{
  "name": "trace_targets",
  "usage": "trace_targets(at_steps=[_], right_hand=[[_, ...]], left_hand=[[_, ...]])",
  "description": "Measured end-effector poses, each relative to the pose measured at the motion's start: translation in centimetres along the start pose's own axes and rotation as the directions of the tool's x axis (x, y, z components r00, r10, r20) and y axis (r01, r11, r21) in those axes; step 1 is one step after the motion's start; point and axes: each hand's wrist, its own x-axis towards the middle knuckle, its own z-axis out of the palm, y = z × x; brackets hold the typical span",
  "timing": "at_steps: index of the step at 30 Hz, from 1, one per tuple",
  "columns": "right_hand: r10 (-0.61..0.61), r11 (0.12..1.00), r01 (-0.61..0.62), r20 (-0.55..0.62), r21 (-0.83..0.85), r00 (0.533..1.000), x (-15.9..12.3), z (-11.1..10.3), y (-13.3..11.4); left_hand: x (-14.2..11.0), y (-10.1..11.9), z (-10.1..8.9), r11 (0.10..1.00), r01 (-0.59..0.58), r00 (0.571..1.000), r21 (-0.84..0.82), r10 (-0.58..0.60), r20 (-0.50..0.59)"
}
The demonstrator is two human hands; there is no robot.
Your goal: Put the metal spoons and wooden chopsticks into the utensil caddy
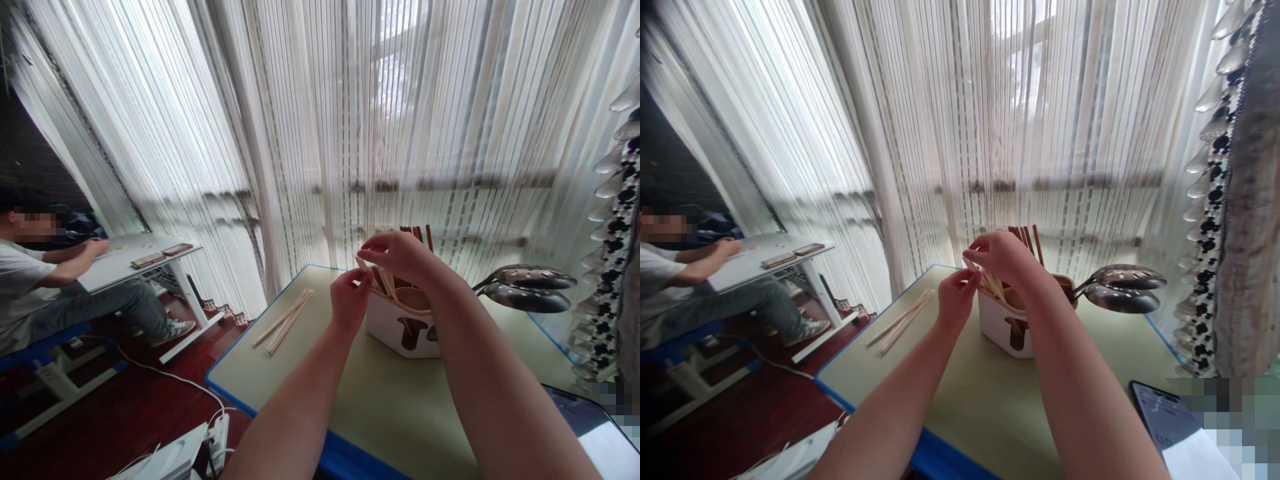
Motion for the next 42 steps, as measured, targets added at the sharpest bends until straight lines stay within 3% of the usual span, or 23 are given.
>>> trace_targets(at_steps=[14,25,31,37,42], right_hand=[[0.091,0.995,-0.097,0.141,0.039,0.986,0.6,1.6,1.2],[0.059,0.996,-0.067,0.120,0.067,0.991,0.5,1.6,1.2],[0.123,0.976,-0.137,0.094,0.171,0.988,0.8,1.3,1.1],[0.195,0.950,-0.208,0.078,0.233,0.978,0.7,0.9,1.1],[0.157,0.955,-0.169,0.069,0.243,0.985,0.5,0.7,1.1]], left_hand=[[-0.2,-0.2,0.1,0.994,-0.020,1.000,0.105,0.019,0.011],[-0.3,-0.5,0.2,0.996,-0.017,1.000,0.092,0.018,-0.005],[-0.4,-0.2,0.1,0.999,-0.039,0.999,0.001,0.039,-0.019],[-0.3,-0.4,0.1,0.997,-0.067,0.998,0.032,0.067,0.019],[-0.4,-0.9,0.3,0.996,-0.064,0.998,0.070,0.064,0.010]])
